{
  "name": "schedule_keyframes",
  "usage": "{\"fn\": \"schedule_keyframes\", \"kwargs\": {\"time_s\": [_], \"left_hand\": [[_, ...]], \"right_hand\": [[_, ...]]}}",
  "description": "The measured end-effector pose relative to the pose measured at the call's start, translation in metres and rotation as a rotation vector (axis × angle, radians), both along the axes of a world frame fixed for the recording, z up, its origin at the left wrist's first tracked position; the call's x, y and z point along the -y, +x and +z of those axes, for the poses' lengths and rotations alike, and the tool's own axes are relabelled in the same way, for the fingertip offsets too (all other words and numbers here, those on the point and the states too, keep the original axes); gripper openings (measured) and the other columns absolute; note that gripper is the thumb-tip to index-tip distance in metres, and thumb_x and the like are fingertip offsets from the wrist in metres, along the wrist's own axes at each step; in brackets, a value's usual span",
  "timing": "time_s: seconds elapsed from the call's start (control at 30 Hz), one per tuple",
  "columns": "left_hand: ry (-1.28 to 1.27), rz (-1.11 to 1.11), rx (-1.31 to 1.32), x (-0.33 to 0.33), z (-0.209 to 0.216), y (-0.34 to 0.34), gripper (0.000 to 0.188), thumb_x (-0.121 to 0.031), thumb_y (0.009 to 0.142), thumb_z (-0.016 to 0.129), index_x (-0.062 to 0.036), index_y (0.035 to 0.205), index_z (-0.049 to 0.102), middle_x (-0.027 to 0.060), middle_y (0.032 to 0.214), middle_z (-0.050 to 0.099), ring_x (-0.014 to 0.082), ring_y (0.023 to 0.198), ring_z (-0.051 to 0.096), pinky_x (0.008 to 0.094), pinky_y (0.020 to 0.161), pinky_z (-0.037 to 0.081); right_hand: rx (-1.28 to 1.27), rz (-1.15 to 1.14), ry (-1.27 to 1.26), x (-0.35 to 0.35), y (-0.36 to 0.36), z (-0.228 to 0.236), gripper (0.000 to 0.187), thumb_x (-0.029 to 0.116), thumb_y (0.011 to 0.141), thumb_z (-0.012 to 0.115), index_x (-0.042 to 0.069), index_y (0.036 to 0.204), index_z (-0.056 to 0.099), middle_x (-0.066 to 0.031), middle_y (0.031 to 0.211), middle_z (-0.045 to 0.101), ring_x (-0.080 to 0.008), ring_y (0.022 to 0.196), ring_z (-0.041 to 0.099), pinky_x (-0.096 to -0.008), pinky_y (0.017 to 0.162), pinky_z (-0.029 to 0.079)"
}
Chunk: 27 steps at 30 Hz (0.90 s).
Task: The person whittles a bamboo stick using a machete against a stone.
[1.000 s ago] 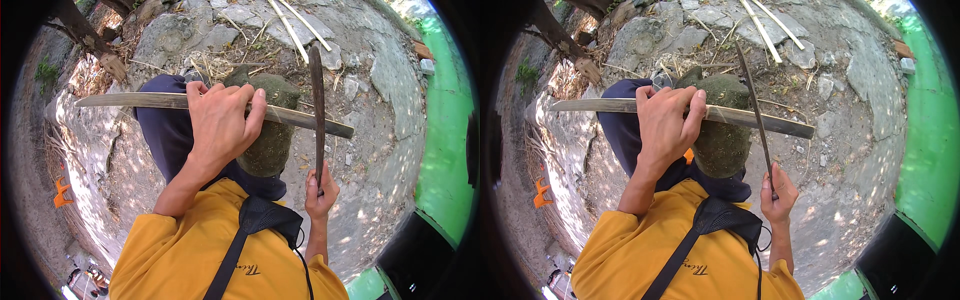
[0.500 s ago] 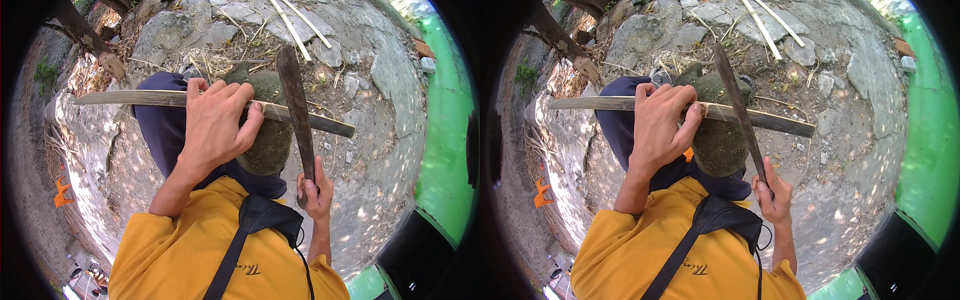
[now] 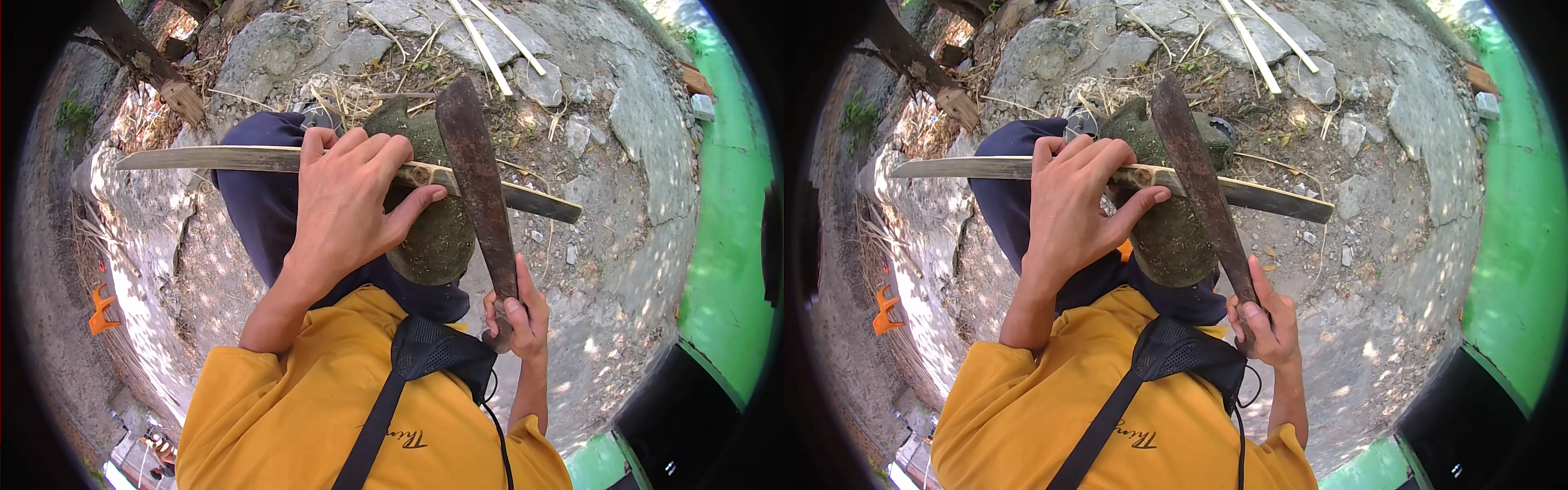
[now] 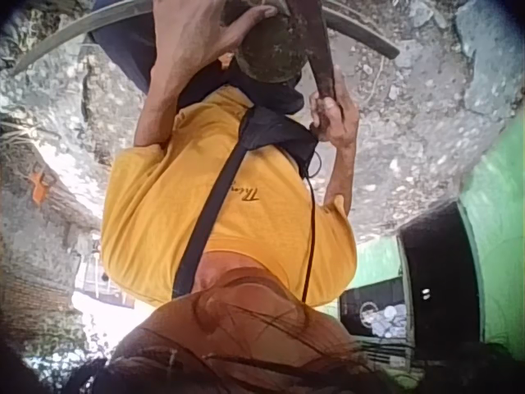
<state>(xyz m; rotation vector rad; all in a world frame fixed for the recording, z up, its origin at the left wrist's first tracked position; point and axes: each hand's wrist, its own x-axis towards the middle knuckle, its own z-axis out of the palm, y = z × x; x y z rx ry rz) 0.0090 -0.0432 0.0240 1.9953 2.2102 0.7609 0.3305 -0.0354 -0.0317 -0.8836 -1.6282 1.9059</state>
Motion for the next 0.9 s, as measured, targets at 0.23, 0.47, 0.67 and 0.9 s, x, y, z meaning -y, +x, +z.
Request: {"fn": "schedule_keyframes", "kwargs": {"time_s": [0.23,0.47,0.67,0.9], "left_hand": [[-0.002,0.004,0.001,-0.0001,0.0003,-0.0010,0.041,-0.045,0.082,0.086,-0.0105,0.091,0.066,0.0020,0.076,0.063,0.0230,0.077,0.060,0.0382,0.083,0.037],[0.000,0.006,0.000,0.0005,-0.0002,-0.0012,0.040,-0.044,0.082,0.086,-0.0106,0.091,0.066,0.0018,0.076,0.063,0.0229,0.077,0.060,0.0385,0.083,0.037],[0.005,0.004,0.001,-0.0002,-0.0003,-0.0005,0.039,-0.044,0.082,0.087,-0.0110,0.091,0.066,0.0014,0.076,0.062,0.0226,0.077,0.060,0.0383,0.084,0.036],[-0.002,0.011,-0.001,0.0001,-0.0008,-0.0008,0.039,-0.043,0.082,0.087,-0.0111,0.091,0.067,0.0011,0.076,0.062,0.0223,0.076,0.059,0.0381,0.083,0.036]], "right_hand": [[0.002,0.016,0.006,0.0009,0.0004,-0.0020,0.066,0.007,0.102,0.046,0.008,0.167,0.036,-0.0107,0.079,0.068,-0.0089,0.055,0.054,-0.0265,0.053,0.048],[0.033,0.011,0.128,0.0053,-0.0025,-0.0042,0.064,0.004,0.102,0.049,0.006,0.165,0.040,-0.0095,0.081,0.069,-0.0086,0.055,0.054,-0.0265,0.053,0.048],[0.030,-0.005,0.142,0.0061,-0.0012,-0.0048,0.064,0.001,0.101,0.049,0.006,0.164,0.041,-0.0092,0.082,0.069,-0.0088,0.055,0.054,-0.0266,0.054,0.048],[0.056,0.000,0.147,0.0052,-0.0015,0.0001,0.065,-0.001,0.099,0.050,0.007,0.163,0.043,-0.0093,0.083,0.069,-0.0083,0.056,0.054,-0.0264,0.054,0.048]]}}
